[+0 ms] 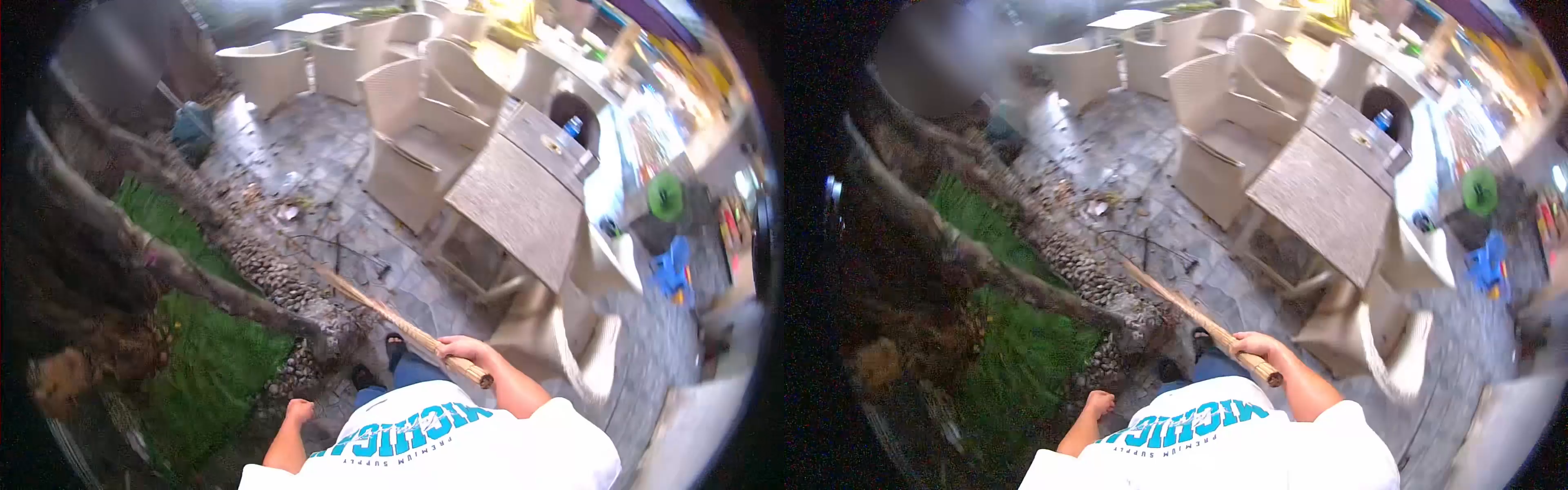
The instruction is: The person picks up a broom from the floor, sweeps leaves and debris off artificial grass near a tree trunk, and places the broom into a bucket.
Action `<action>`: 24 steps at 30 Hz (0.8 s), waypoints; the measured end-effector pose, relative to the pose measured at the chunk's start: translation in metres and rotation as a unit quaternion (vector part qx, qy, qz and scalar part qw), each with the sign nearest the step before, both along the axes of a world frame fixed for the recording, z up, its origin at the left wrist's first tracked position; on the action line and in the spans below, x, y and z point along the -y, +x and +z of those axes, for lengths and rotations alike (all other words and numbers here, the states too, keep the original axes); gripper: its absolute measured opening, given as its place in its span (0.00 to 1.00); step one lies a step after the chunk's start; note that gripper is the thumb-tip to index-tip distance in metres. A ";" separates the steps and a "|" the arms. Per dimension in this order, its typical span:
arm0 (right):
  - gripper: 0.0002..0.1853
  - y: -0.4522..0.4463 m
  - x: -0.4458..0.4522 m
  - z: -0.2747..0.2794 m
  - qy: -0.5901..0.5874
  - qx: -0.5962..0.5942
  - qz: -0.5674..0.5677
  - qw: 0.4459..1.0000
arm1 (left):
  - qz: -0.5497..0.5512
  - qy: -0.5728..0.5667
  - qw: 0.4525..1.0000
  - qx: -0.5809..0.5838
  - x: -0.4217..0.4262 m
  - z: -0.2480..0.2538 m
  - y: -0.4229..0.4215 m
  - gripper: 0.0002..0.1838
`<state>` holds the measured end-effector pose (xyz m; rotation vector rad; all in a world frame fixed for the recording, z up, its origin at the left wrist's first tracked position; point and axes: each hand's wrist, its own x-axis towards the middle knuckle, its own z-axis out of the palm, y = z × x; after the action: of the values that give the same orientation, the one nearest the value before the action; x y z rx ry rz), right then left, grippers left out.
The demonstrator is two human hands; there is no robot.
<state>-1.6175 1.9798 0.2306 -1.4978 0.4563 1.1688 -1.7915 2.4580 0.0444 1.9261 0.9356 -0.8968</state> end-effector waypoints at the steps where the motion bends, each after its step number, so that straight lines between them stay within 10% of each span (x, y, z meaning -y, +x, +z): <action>1: 0.19 -0.019 0.008 0.017 0.015 -0.009 -0.014 1.000 | -0.001 -0.015 0.999 -0.029 -0.008 0.006 0.007 0.11; 11: 0.09 -0.195 0.103 -0.081 -0.127 -0.033 -0.087 0.988 | -0.132 -0.068 0.985 0.086 0.076 0.027 0.087 0.09; 16: 0.21 -0.281 0.156 -0.075 -0.200 -0.031 -0.120 0.972 | -0.311 -0.058 0.948 0.036 0.187 0.071 0.103 0.07; 24: 0.14 -0.442 0.212 -0.129 0.003 -0.044 -0.520 0.853 | -0.378 -0.152 0.912 0.046 0.349 0.051 0.081 0.11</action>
<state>-2.0593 1.7681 0.1013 -0.9198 1.1440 0.3534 -1.7108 2.1085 0.0958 2.0339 -0.0583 -1.2733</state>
